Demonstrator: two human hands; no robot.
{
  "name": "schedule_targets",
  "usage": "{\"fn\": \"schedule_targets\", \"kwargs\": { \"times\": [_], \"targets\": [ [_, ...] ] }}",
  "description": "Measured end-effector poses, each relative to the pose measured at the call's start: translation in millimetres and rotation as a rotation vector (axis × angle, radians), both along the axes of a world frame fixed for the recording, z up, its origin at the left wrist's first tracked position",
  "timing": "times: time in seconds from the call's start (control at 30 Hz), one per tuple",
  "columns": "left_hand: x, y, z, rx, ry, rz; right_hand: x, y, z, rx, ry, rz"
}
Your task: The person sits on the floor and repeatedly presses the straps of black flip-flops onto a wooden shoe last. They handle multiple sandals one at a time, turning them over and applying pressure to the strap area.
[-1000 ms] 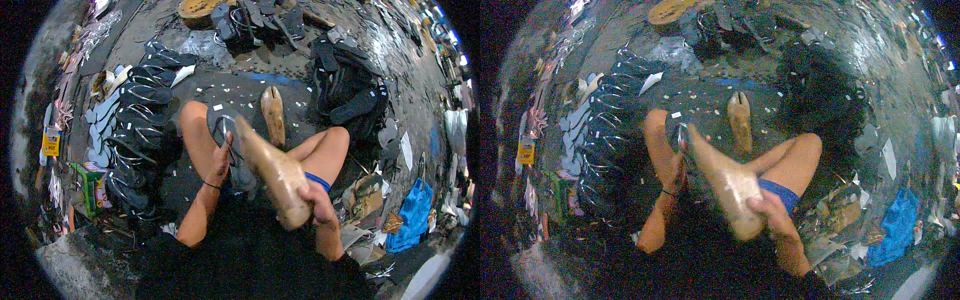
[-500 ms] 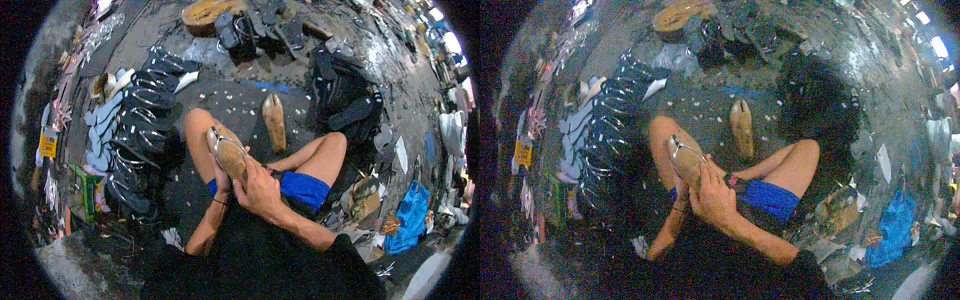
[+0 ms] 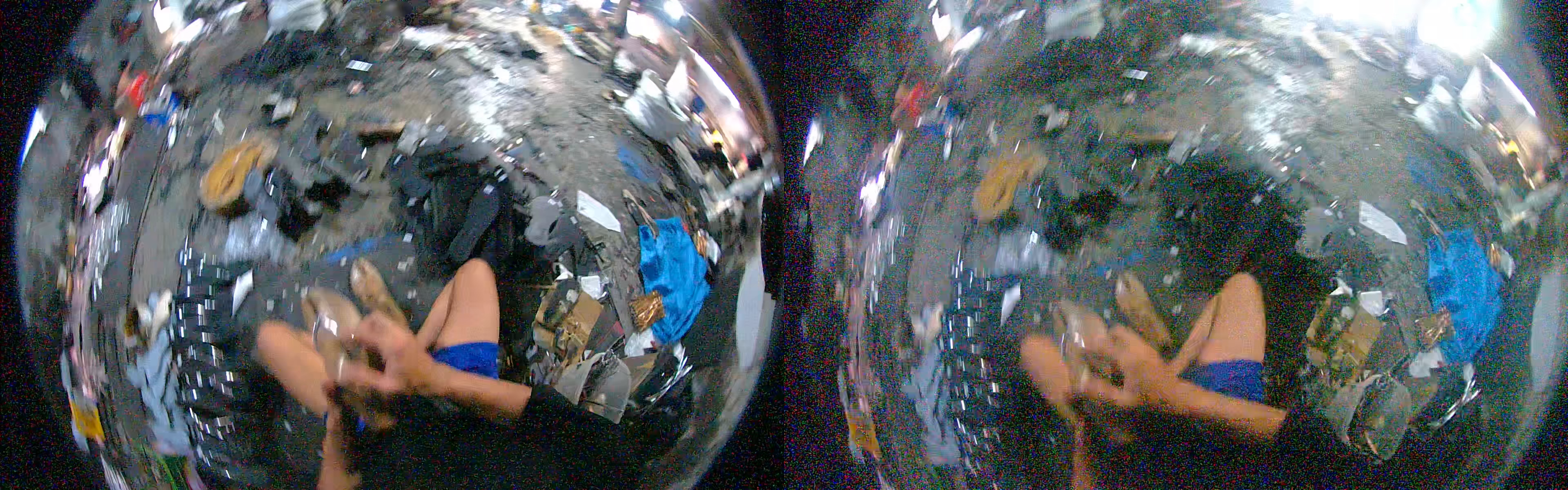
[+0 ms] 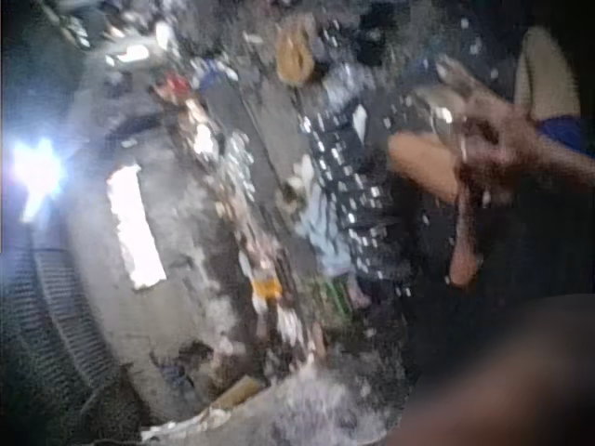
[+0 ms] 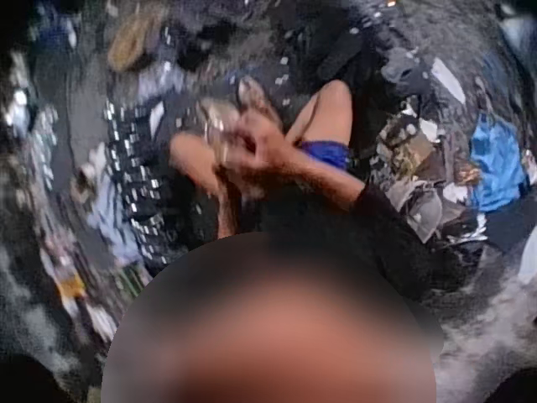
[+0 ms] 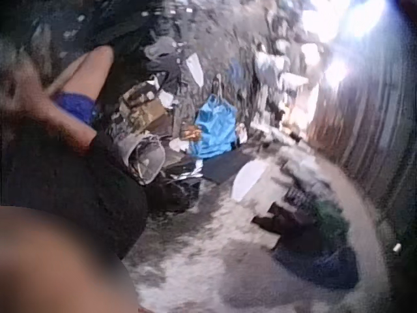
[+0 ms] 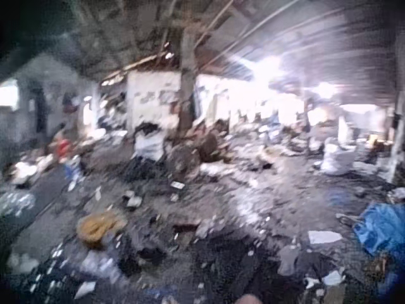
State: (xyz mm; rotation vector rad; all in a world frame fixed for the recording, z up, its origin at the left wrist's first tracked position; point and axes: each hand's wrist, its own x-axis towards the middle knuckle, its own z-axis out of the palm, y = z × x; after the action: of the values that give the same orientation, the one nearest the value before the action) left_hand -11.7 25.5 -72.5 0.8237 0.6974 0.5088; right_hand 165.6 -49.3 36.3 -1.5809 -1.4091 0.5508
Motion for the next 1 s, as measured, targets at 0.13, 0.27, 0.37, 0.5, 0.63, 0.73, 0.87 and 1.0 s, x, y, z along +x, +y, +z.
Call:
{"fn": "schedule_targets", "kwargs": {
  "times": [0.13,0.27,0.37,0.5,0.63,0.73,0.87,1.0],
  "targets": [
    [10,17,29,0.385,0.169,0.291,-1,-27,-6,0.21,0.124,0.149],
    [12,40,42,0.597,0.285,0.359,-27,-36,-20,-0.131,-0.088,0.037],
    [7,39,44,0.656,0.317,0.286,-29,-42,-35,-0.246,0.006,0.046],
    [-2,21,39,0.665,0.362,0.156,-22,-55,-50,0.001,0.482,0.252],
    [-10,4,32,0.608,0.398,0.074,-39,-59,-53,-0.142,0.992,0.255],
    [-15,-2,30,0.582,0.414,0.042,-58,-67,-51,-0.444,1.195,0.181],
    [-20,-4,31,0.566,0.425,0.022,-66,-94,-65,-0.404,1.354,0.3],
    [-27,-5,34,0.563,0.434,0.017,-71,-93,-96,-0.357,1.089,0.355]
  ]
}}
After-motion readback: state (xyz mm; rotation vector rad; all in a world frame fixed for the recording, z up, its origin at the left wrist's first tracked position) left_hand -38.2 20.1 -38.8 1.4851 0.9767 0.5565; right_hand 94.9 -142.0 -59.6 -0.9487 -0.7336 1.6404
